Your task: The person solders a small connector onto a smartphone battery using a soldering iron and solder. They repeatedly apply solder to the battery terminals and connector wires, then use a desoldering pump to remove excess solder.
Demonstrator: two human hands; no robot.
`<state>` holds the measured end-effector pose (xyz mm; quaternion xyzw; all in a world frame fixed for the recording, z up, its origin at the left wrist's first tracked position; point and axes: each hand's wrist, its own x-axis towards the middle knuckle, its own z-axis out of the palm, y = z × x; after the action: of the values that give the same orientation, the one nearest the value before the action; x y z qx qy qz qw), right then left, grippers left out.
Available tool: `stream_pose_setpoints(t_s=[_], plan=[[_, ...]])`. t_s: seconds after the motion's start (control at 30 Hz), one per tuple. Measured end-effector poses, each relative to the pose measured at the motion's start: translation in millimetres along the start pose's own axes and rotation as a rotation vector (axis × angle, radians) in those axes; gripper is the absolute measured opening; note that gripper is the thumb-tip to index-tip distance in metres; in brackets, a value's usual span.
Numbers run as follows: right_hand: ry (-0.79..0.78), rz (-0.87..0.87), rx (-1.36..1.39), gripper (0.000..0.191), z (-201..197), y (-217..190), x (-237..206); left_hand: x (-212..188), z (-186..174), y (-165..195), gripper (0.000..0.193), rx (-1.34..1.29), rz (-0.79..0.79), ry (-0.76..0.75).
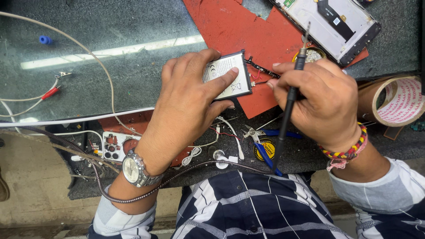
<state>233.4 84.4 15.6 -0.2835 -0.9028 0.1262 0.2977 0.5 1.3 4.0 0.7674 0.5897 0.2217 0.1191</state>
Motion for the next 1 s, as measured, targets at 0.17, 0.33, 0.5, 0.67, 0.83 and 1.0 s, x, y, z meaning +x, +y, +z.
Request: stream_pose_setpoints(t_s=[0.17, 0.33, 0.5, 0.67, 0.83, 1.0], plan=[[0.095, 0.033, 0.080, 0.026, 5.0, 7.5, -23.8, -1.1, -1.1, 0.0, 0.061, -0.030, -0.010, -0.006], [0.169, 0.109, 0.084, 0.028, 9.7, 16.4, -58.8, -5.2, 1.8, 0.6, 0.063, -0.042, -0.028, 0.018], [0.292, 0.227, 0.190, 0.028, 19.4, 29.2, -102.6, -35.4, 13.2, 6.3, 0.048, -0.032, -0.058, 0.202], [0.528, 0.324, 0.401, 0.034, 32.5, 53.2, -133.6, -91.0, 35.9, 18.9, 0.036, -0.128, -0.170, 0.366], [0.638, 0.354, 0.462, 0.038, 27.3, 64.4, -144.5, -152.9, 48.2, 21.3, 0.033, -0.140, -0.382, 0.334], [0.600, 0.369, 0.545, 0.039, 27.6, 69.4, -138.1, -197.4, 58.3, 33.3, 0.029, -0.134, -0.435, 0.180]])
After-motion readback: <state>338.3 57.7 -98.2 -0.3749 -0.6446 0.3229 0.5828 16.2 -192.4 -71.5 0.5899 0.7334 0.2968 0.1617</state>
